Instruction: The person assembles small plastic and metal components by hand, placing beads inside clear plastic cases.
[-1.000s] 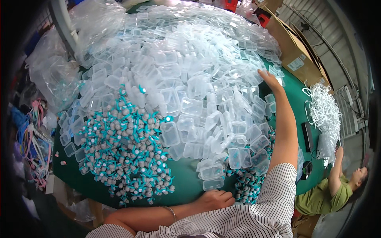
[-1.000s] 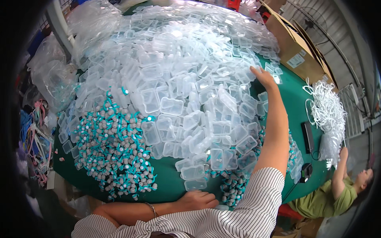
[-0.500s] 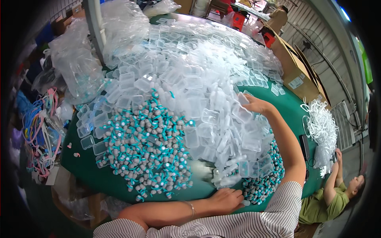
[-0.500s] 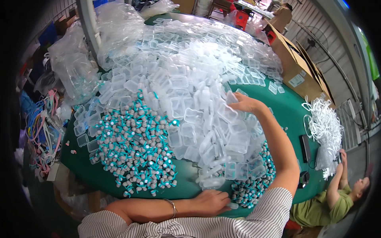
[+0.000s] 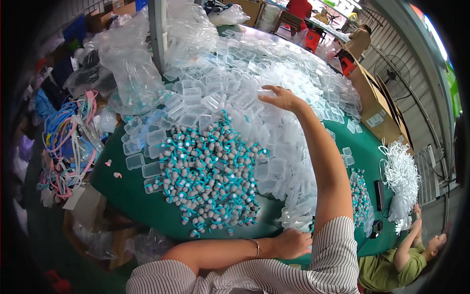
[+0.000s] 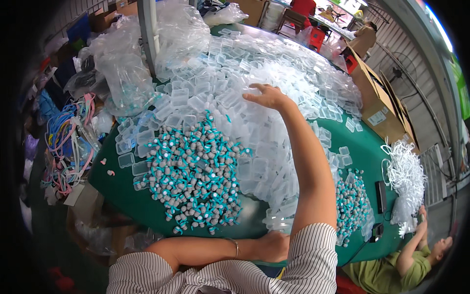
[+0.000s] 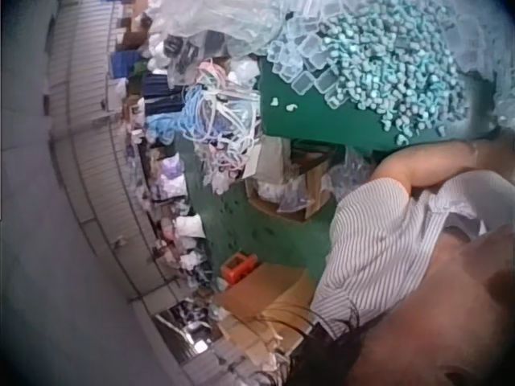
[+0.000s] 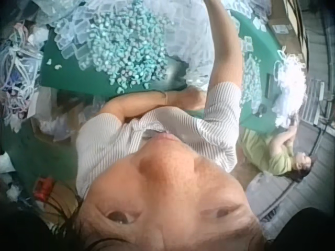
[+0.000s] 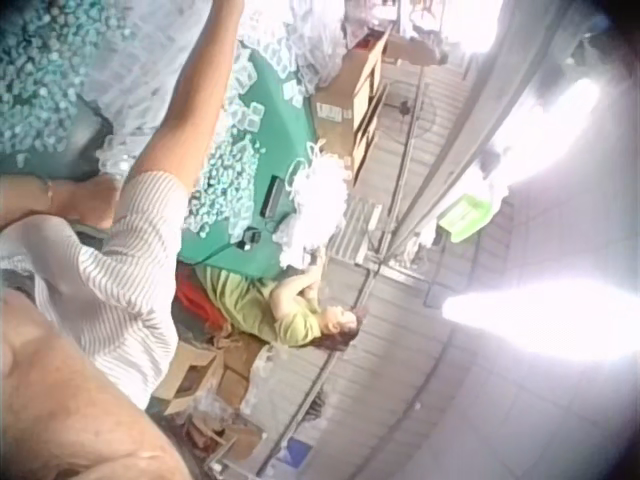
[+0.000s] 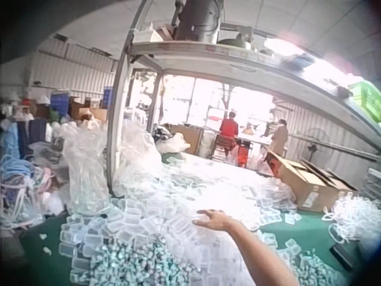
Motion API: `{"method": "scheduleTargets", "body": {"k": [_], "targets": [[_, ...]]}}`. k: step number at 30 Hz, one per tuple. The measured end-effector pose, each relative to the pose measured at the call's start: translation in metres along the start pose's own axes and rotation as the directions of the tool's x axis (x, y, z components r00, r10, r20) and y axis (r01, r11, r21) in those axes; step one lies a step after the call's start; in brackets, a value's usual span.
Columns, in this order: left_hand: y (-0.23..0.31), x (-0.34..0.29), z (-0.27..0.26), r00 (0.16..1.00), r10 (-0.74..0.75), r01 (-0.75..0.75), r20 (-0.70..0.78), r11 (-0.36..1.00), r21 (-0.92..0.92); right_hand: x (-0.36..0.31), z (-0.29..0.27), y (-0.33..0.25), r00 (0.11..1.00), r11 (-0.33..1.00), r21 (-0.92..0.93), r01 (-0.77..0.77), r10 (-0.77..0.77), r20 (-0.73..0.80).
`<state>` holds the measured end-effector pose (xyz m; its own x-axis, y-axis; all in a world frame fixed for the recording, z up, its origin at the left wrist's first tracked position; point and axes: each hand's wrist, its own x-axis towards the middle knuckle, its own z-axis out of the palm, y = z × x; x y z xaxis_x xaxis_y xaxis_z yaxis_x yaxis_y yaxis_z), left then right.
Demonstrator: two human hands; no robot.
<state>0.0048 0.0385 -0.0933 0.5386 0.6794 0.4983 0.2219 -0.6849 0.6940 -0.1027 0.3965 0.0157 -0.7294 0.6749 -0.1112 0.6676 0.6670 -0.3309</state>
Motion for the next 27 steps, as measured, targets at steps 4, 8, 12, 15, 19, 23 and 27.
{"method": "scheduleTargets", "body": {"k": [4, 8, 12, 15, 19, 23, 27], "targets": [[-0.002, -0.001, 0.007, 0.997, -0.003, 0.0, 0.072, 0.999, 0.047, -0.03, -0.002, -0.011, 0.984, 0.978, -0.134, -0.159, 0.168, 0.059], [-0.006, 0.001, 0.01, 0.993, 0.11, -0.112, 0.032, 0.992, 0.066, -0.059, 0.01, 0.022, 0.958, 0.949, -0.14, -0.283, 0.288, 0.012], [-0.012, 0.001, -0.002, 0.983, 0.185, -0.182, -0.001, 0.97, 0.162, -0.105, 0.016, -0.007, 0.886, 0.955, -0.146, -0.256, 0.172, -0.43], [-0.006, -0.002, -0.009, 0.964, 0.26, -0.245, -0.05, 0.948, 0.202, -0.154, 0.014, -0.027, 0.835, 0.992, -0.037, -0.121, 0.081, -0.543], [0.022, -0.018, -0.02, 0.948, 0.312, -0.284, -0.066, 0.92, 0.272, -0.248, 0.021, -0.063, 0.794, 0.984, 0.013, 0.18, -0.138, -0.592], [0.065, -0.063, -0.024, 0.958, 0.255, -0.214, -0.132, 0.941, 0.26, -0.335, 0.052, -0.085, 0.754, 0.993, 0.108, 0.051, 0.033, -0.657], [0.075, -0.128, -0.007, 0.989, 0.122, -0.091, -0.089, 0.953, 0.29, -0.392, 0.099, -0.094, 0.795, 0.997, -0.003, -0.072, 0.056, -0.604]]}}
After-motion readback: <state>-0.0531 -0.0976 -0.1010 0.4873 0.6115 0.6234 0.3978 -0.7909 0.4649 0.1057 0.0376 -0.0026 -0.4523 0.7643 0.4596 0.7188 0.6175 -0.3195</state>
